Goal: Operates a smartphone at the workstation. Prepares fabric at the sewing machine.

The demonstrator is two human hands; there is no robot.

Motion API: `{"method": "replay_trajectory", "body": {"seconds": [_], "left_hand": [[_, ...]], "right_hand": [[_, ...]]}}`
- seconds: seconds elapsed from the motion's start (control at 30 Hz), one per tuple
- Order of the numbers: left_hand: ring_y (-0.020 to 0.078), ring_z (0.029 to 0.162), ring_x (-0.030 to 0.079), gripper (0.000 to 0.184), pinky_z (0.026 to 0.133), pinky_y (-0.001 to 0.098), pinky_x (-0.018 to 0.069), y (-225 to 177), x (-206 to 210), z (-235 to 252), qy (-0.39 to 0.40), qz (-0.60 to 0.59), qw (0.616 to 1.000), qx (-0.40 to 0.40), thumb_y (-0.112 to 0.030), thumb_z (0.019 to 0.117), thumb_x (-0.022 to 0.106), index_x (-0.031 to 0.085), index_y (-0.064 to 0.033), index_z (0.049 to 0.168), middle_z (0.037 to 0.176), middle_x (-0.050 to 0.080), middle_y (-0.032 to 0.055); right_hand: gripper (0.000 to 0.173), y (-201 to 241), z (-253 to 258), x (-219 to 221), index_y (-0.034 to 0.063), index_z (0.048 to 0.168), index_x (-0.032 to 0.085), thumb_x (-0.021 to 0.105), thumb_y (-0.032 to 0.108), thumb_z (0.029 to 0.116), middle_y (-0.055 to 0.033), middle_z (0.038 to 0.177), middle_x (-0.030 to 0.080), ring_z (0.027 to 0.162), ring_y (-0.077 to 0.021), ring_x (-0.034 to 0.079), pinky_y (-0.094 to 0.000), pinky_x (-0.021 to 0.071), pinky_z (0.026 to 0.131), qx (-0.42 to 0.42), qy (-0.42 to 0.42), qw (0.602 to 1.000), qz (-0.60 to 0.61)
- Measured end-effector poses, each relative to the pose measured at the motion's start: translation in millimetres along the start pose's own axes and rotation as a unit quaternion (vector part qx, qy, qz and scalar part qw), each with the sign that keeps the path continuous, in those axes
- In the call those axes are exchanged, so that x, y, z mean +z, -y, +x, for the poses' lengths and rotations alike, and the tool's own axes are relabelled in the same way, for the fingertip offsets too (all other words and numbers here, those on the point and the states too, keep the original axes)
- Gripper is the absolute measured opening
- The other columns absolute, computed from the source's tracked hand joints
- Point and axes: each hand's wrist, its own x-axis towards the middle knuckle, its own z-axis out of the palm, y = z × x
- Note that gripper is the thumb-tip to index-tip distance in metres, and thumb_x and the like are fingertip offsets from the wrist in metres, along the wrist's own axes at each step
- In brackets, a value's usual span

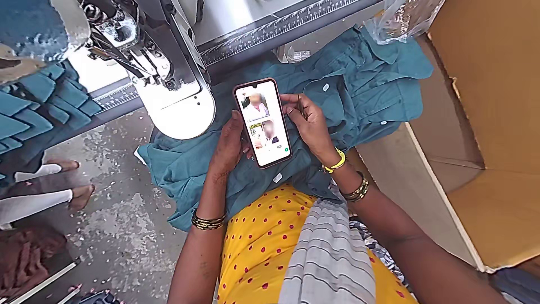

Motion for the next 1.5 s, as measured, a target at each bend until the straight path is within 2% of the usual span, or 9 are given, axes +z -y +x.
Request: {"method": "replay_trajectory", "body": {"seconds": [0.37,0.83,1.5], "left_hand": [[0.0012,0.042,0.048,0.050,0.038,0.0151,0.0433,0.4,0.1,0.5,0.004,-0.008,1.000,0.003,-0.055,0.1072,0.027,0.062,-0.0180,0.109,0.067,0.062,-0.0036],[0.0011,0.042,0.049,0.050,0.038,0.0146,0.0433,0.3,-0.1,-0.1,0.004,0.000,1.000,0.003,-0.055,0.1071,0.027,0.062,-0.0185,0.109,0.068,0.063,-0.0037],[0.0012,0.041,0.048,0.050,0.037,0.0145,0.0428,0.5,1.5,-0.4,-0.013,0.003,1.000,-0.001,-0.053,0.1079,0.026,0.062,-0.0184,0.110,0.069,0.064,-0.0031]], "right_hand": [[0.028,-1.6,-1.6,0.1,0.0015,0.131,0.059,0.046,0.004,0.1065,-0.0086,0.090,0.066,0.066,-0.0088,0.058,-0.0203,0.0489,0.057,-0.002,0.000,1.000,0.003],[0.028,-1.8,-2.1,0.2,0.0015,0.131,0.058,0.046,0.004,0.1068,-0.0084,0.093,0.067,0.071,-0.0083,0.061,-0.0203,0.0515,0.062,-0.003,0.003,1.000,0.006],[0.027,0.3,-1.5,0.4,0.0021,0.131,0.059,0.045,0.004,0.1070,-0.0084,0.089,0.067,0.068,-0.0097,0.061,-0.0213,0.0511,0.059,0.001,-0.001,1.000,0.000]]}}
